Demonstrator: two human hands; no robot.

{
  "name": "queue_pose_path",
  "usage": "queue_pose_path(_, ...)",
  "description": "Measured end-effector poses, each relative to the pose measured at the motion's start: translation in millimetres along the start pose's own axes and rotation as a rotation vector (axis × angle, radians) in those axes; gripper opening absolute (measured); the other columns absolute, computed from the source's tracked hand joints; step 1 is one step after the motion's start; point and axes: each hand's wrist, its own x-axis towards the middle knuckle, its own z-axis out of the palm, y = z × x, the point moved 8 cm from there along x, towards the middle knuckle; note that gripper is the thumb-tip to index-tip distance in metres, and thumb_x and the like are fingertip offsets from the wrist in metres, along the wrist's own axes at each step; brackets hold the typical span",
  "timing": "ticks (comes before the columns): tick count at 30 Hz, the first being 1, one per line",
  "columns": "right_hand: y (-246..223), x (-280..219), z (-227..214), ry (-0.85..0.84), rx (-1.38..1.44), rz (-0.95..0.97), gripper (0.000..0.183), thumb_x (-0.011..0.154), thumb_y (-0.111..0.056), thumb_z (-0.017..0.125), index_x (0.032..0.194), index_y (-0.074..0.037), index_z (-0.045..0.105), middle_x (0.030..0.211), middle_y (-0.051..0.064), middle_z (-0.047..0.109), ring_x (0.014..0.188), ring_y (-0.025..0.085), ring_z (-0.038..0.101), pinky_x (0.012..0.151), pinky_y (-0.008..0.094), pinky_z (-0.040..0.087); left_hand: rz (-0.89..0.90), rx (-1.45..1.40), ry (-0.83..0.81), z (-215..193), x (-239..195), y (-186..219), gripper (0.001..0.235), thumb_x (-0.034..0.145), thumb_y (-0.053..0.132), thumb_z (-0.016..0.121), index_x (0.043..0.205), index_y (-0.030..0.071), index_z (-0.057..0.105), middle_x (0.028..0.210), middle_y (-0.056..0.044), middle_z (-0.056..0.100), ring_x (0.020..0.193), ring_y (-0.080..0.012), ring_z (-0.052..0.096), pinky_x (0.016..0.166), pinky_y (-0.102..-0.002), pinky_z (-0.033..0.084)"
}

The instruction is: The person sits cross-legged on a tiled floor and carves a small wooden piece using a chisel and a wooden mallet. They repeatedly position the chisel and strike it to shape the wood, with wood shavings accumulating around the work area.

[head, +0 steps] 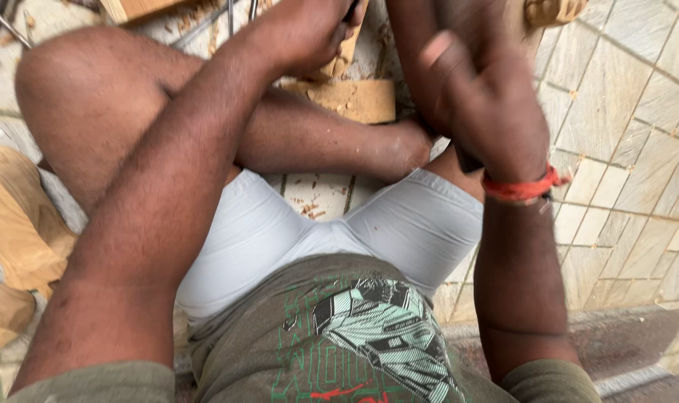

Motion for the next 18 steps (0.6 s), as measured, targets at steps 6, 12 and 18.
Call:
queue_pose_path(6, -14, -15, 12, -0.008, -0.124, 0.052, 0.074, 0.103, -0.026, 0.07, 0.164, -0.008, 0.033, 0.138, 0.018, 0.07, 0.106, 0.031, 0.069, 0.085, 0.035, 0.057, 0.02, -0.117, 0.082, -6, -14, -2, 0.009, 0.105, 0.001, 0.055, 0.113, 0.003, 0.056, 0.1, -0.013, 0.068, 0.088, -0.0232, 0.071, 0.075, -0.038, 0.06)
queue_pose_path(12, -76, -34, 28, 0.065, -0.654, -0.624, 0.076, 0.097, -0.015, 0.082, 0.156, -0.006, 0.035, 0.146, 0.024, 0.058, 0.134, 0.037, 0.064, 0.111, 0.038, 0.053, -0.038, -0.183, 0.095, -13, -24, 1, 0.014, 0.1, 0.001, 0.058, 0.113, 0.005, 0.054, 0.1, -0.011, 0.068, 0.09, -0.0236, 0.071, 0.077, -0.041, 0.059)
queue_pose_path(18, -42, -42, 32, 0.023, -0.487, -0.343, 0.076, 0.103, -0.027, 0.082, 0.163, -0.008, 0.039, 0.141, 0.016, 0.068, 0.12, 0.028, 0.072, 0.102, 0.036, 0.055, 0.003, -0.053, 0.109, -1, -36, 10, 0.013, 0.102, 0.003, 0.059, 0.114, 0.006, 0.054, 0.101, -0.012, 0.069, 0.089, -0.0262, 0.071, 0.077, -0.043, 0.058)
